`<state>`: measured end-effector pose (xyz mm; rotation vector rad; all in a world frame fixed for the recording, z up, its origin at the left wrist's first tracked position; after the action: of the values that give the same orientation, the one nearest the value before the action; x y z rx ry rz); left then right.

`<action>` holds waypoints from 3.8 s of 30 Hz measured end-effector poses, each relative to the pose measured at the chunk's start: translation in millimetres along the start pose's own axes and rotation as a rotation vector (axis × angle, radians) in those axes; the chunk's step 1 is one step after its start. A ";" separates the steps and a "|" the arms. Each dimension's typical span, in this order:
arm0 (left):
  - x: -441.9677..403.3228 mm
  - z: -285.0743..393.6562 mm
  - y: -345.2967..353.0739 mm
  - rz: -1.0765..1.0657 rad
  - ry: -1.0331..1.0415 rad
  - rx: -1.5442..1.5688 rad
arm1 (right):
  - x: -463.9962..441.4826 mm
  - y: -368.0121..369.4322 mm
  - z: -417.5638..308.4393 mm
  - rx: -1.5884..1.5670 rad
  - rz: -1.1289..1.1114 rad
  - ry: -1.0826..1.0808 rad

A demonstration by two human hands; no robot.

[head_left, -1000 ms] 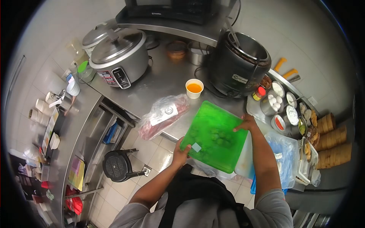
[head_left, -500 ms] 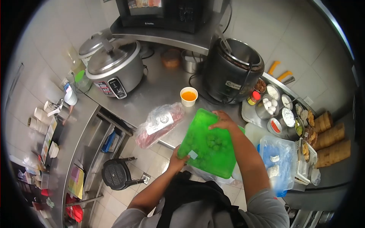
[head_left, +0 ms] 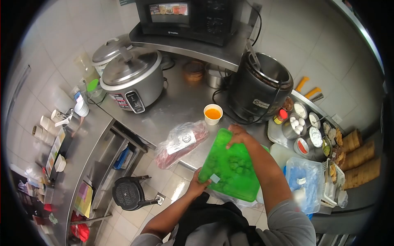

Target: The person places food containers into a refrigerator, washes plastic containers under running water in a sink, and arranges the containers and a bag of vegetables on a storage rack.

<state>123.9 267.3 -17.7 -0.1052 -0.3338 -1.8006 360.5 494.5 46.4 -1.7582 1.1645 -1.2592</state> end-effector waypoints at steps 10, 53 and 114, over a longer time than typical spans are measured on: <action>1.0 14.3 -2.8 -0.048 -0.033 0.063 | -2.5 -3.6 -18.4 -0.409 -0.078 -0.048; -23.4 -7.1 8.2 -0.477 -0.159 0.614 | 404.1 -321.7 -117.8 -0.217 0.518 -0.194; -76.8 67.0 -21.9 -0.131 0.677 -0.628 | 222.0 85.8 -113.4 -0.221 0.501 0.166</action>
<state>115.5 362.7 23.6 0.0922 0.7227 -1.8957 258.8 254.1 83.3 -1.3937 1.7647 -1.0108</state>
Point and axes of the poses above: each hand's wrist, its own x-axis away from the middle knuckle, its own y-axis out of the palm, z = x × y, the point moved 6 cm from there along -x, towards the middle knuckle, and after that the axes turned 10 degrees about y, right-handed, at the moved point
